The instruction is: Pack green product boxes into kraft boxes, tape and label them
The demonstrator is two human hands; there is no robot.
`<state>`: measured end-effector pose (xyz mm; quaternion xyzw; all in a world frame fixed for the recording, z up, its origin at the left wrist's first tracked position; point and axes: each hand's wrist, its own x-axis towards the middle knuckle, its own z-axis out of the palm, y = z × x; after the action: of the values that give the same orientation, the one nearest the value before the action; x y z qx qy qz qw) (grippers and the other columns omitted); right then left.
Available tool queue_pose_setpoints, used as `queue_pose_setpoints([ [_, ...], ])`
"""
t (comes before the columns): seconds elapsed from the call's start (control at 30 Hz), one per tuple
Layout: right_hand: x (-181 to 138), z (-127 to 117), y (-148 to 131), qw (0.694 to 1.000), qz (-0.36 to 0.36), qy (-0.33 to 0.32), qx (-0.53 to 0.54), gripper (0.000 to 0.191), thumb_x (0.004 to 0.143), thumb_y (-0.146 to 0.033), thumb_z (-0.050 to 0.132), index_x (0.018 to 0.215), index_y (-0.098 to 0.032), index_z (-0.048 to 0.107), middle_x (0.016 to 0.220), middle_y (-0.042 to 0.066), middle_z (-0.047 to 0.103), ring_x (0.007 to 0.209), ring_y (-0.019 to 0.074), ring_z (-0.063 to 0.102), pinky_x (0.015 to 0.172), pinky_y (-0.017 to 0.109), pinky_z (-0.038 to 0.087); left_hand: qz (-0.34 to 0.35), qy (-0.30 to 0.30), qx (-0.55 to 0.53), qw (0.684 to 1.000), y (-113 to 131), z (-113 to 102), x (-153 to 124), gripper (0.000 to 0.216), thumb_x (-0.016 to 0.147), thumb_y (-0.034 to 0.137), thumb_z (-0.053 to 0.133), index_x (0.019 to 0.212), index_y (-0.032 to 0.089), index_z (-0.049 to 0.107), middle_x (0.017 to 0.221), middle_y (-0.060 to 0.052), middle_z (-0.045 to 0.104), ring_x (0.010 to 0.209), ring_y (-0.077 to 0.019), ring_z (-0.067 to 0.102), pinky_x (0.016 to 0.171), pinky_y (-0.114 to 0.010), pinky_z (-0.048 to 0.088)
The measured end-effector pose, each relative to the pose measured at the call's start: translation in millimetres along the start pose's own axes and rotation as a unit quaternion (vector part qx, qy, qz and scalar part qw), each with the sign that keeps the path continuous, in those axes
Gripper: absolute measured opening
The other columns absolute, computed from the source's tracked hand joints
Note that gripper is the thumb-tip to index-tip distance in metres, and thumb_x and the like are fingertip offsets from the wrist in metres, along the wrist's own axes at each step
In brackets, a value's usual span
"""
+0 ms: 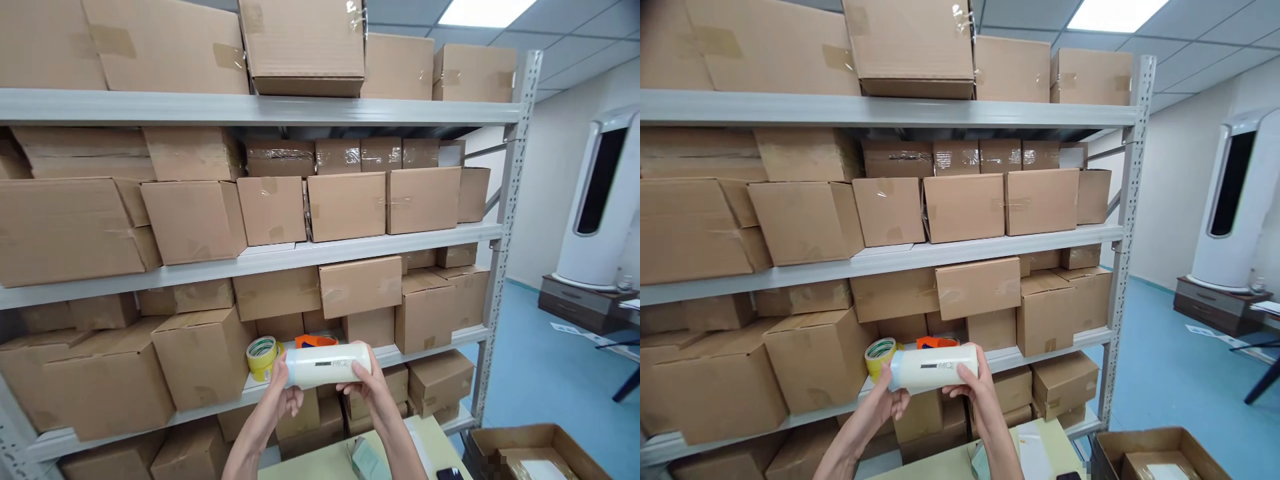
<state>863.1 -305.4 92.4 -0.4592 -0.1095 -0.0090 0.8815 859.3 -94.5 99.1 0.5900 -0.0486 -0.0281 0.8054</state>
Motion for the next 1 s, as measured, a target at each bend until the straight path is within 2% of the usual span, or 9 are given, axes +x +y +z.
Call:
queue_pose_setpoints([
  [0.1, 3.6, -4.1, 7.7, 0.992, 0.066, 0.081, 0.075, 0.060, 0.070, -0.051, 0.078, 0.111, -0.015, 0.053, 0.078, 0.006, 0.068, 0.047, 0.0124, 0.061, 0.037, 0.018, 0.040, 0.055, -0.017, 0.062, 0.996, -34.5, -13.7, 15.2, 0.103, 0.071, 0.076, 0.059, 0.148, 0.029, 0.011, 0.105, -0.011, 0.063, 0.066, -0.0152, 0.060, 0.053, -0.025, 0.042],
  [0.17, 5.2, -4.9, 12.2, 0.978, 0.115, 0.115, 0.130, 0.053, 0.073, -0.052, 0.075, 0.104, -0.014, 0.057, 0.069, 0.004, 0.066, 0.039, 0.0088, 0.053, 0.031, 0.016, 0.030, 0.108, -0.045, 0.086, 0.989, -59.2, -18.2, 25.4, 0.118, 0.060, 0.078, 0.067, 0.150, 0.029, 0.007, 0.130, -0.018, 0.053, 0.092, -0.0241, 0.064, 0.065, -0.030, 0.049],
  [0.3, 3.1, -3.0, 24.5, 0.930, 0.267, 0.032, 0.252, 0.054, 0.083, -0.064, 0.057, 0.097, -0.012, 0.061, 0.062, 0.002, 0.063, 0.030, 0.0018, 0.032, 0.029, 0.014, 0.018, 0.168, -0.044, 0.136, 0.975, -84.9, -13.2, 34.6, 0.116, 0.062, 0.068, 0.074, 0.150, 0.029, 0.010, 0.152, -0.017, 0.031, 0.137, -0.0329, 0.038, 0.104, -0.041, 0.041],
  [0.37, -0.1, -1.3, 33.6, 0.906, 0.323, -0.033, 0.272, 0.061, 0.086, -0.070, 0.047, 0.098, -0.012, 0.062, 0.061, 0.003, 0.063, 0.031, 0.0010, 0.027, 0.030, 0.013, 0.016, 0.181, -0.026, 0.163, 0.970, -83.5, -8.8, 32.0, 0.110, 0.064, 0.063, 0.075, 0.149, 0.026, 0.017, 0.150, -0.016, 0.035, 0.140, -0.0333, 0.033, 0.110, -0.043, 0.036],
  [0.5, -5.0, 4.3, 58.4, 0.899, 0.343, -0.108, 0.249, 0.068, 0.087, -0.074, 0.038, 0.103, -0.013, 0.064, 0.060, 0.001, 0.062, 0.030, 0.0012, 0.022, 0.031, 0.014, 0.015, 0.150, 0.013, 0.186, 0.971, -71.5, -2.7, 17.1, 0.098, 0.062, 0.058, 0.077, 0.143, 0.020, 0.036, 0.139, -0.017, 0.051, 0.129, -0.0359, 0.048, 0.102, -0.043, 0.045],
  [0.63, -4.7, 7.5, 82.4, 0.910, 0.340, -0.149, 0.187, 0.064, 0.084, -0.072, 0.041, 0.104, -0.017, 0.065, 0.058, 0.001, 0.061, 0.034, 0.0079, 0.039, 0.033, 0.015, 0.025, 0.164, 0.059, 0.227, 0.958, -64.9, 9.1, -2.0, 0.084, 0.065, 0.050, 0.076, 0.138, 0.020, 0.046, 0.136, -0.015, 0.056, 0.120, -0.0341, 0.057, 0.097, -0.043, 0.050],
  [0.77, -5.7, -11.5, 79.3, 0.955, 0.281, -0.090, 0.031, 0.061, 0.080, -0.074, 0.045, 0.098, -0.021, 0.068, 0.073, 0.005, 0.067, 0.051, 0.0167, 0.060, 0.034, 0.020, 0.037, 0.240, 0.135, 0.396, 0.876, -62.7, 19.1, -14.3, 0.064, 0.070, 0.046, 0.072, 0.129, 0.027, 0.057, 0.129, -0.009, 0.062, 0.121, -0.0343, 0.056, 0.104, -0.052, 0.042],
  [0.9, -10.2, -39.5, 38.4, 0.985, 0.156, -0.007, -0.068, 0.076, 0.075, -0.084, 0.042, 0.102, -0.018, 0.067, 0.092, 0.010, 0.067, 0.059, 0.0183, 0.067, 0.033, 0.019, 0.037, 0.357, 0.165, 0.534, 0.749, -64.6, 13.9, -19.5, 0.055, 0.074, 0.041, 0.070, 0.127, 0.029, 0.058, 0.118, -0.005, 0.068, 0.108, -0.0292, 0.062, 0.115, -0.056, 0.025],
  [1.0, -14.9, -41.6, 8.8, 0.988, 0.096, 0.004, -0.123, 0.075, 0.076, -0.082, 0.045, 0.117, -0.021, 0.060, 0.102, 0.010, 0.065, 0.056, 0.0150, 0.066, 0.033, 0.018, 0.037, 0.420, 0.183, 0.580, 0.673, -65.1, 9.9, -25.2, 0.049, 0.078, 0.032, 0.067, 0.126, 0.027, 0.058, 0.111, -0.006, 0.069, 0.100, -0.0258, 0.064, 0.116, -0.055, 0.021],
])
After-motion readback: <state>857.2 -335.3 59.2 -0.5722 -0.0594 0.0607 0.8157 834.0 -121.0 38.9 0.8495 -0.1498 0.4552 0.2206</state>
